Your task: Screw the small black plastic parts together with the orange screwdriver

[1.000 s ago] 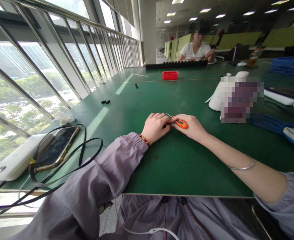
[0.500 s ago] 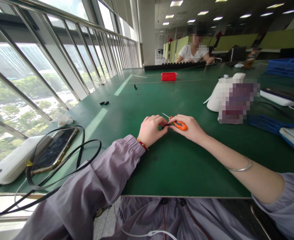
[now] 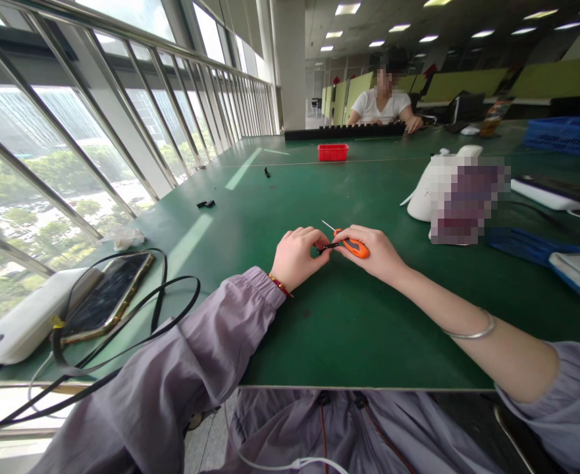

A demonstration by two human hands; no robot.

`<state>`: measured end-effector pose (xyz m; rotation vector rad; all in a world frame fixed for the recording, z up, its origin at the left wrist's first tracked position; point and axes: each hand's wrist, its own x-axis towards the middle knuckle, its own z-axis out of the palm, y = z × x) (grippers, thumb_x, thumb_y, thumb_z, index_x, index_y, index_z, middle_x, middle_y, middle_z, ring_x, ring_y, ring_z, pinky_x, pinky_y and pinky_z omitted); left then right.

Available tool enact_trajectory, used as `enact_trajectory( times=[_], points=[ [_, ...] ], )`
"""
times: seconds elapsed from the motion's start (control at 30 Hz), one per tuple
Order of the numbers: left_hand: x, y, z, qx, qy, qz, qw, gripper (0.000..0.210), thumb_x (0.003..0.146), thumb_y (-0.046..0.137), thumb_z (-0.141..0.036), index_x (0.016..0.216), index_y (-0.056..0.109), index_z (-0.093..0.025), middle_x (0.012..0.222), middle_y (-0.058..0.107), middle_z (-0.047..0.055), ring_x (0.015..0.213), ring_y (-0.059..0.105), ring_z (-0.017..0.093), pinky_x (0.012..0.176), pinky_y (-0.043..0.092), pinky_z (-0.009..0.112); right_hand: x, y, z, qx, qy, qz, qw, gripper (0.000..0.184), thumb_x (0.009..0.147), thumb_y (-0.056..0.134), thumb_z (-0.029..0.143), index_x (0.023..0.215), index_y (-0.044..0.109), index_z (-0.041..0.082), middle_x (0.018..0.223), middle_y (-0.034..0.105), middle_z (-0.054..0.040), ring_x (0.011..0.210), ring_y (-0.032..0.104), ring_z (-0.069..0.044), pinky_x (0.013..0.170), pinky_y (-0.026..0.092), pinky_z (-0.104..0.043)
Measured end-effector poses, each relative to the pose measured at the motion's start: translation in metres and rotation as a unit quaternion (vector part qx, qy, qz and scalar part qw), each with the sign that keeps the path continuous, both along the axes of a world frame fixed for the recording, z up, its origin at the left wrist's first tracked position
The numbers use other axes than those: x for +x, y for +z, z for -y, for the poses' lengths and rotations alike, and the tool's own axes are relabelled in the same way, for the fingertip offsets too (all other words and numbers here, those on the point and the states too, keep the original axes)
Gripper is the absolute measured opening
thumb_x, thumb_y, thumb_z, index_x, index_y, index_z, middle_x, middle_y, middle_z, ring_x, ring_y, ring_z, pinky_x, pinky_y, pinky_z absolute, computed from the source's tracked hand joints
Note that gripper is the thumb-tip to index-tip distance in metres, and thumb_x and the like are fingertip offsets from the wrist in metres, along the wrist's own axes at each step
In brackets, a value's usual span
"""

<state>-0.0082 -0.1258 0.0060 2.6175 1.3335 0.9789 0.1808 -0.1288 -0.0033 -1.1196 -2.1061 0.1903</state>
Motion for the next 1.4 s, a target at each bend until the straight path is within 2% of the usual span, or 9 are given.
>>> enact_trajectory(
  times=[0.4,0.53,0.7,0.93,1.2,1.4],
  points=[
    [0.003,0.002,0.005,0.001,0.058,0.02,0.998,0.009,0.079,0.058,-0.028,0.08,0.063,-0.021,0.093,0.066,0.002,0.091,0.06,0.018,0.081,0.043,0.031,0.003,0.005,0.0,0.035,-0.011,-0.019,0.999,0.018,0.078,0.06,0.025,0.095,0.064,0.022,0.095,0.066,-0.0046,0.082,0.063,-0.02,0.075,0.048,-0.031],
    [0.005,-0.002,0.007,-0.039,0.038,0.014,0.998,0.006,0.077,0.059,-0.025,0.079,0.063,-0.021,0.096,0.066,0.001,0.093,0.06,0.018,0.084,0.047,0.032,0.002,0.005,-0.001,0.034,-0.029,-0.04,0.998,0.016,0.079,0.057,0.025,0.093,0.064,0.021,0.097,0.068,-0.0052,0.086,0.064,-0.021,0.076,0.049,-0.033],
    [0.006,-0.011,0.004,-0.07,0.013,-0.019,0.997,0.005,0.074,0.061,-0.023,0.076,0.064,-0.02,0.119,0.06,0.003,0.105,0.058,0.021,0.091,0.048,0.034,-0.002,-0.001,-0.003,0.013,-0.029,-0.037,0.999,0.015,0.079,0.057,0.024,0.091,0.064,0.022,0.096,0.069,-0.0047,0.086,0.065,-0.021,0.078,0.049,-0.034],
    [0.005,-0.014,-0.006,-0.08,0.021,-0.032,0.996,0.009,0.076,0.058,-0.024,0.08,0.065,-0.02,0.093,0.067,0.003,0.092,0.06,0.021,0.084,0.05,0.034,-0.003,-0.002,-0.001,-0.007,-0.026,-0.038,0.999,0.014,0.079,0.056,0.025,0.09,0.064,0.021,0.097,0.069,-0.0045,0.088,0.065,-0.021,0.081,0.049,-0.034],
    [-0.004,-0.008,-0.017,-0.081,0.048,-0.034,0.995,0.009,0.077,0.058,-0.023,0.08,0.066,-0.019,0.094,0.067,0.003,0.091,0.061,0.019,0.084,0.049,0.03,-0.002,-0.001,-0.001,-0.019,-0.02,-0.035,0.999,0.014,0.08,0.056,0.026,0.09,0.065,0.021,0.098,0.069,-0.0043,0.087,0.065,-0.022,0.082,0.049,-0.035],
    [-0.029,-0.002,-0.039,-0.06,0.12,-0.015,0.991,0.012,0.076,0.058,-0.025,0.08,0.067,-0.018,0.095,0.068,0.004,0.088,0.062,0.019,0.082,0.049,0.03,-0.001,0.0,0.0,-0.034,-0.014,-0.038,0.999,0.015,0.08,0.056,0.028,0.09,0.065,0.021,0.1,0.069,-0.0041,0.09,0.065,-0.022,0.084,0.05,-0.036]
  ],
)
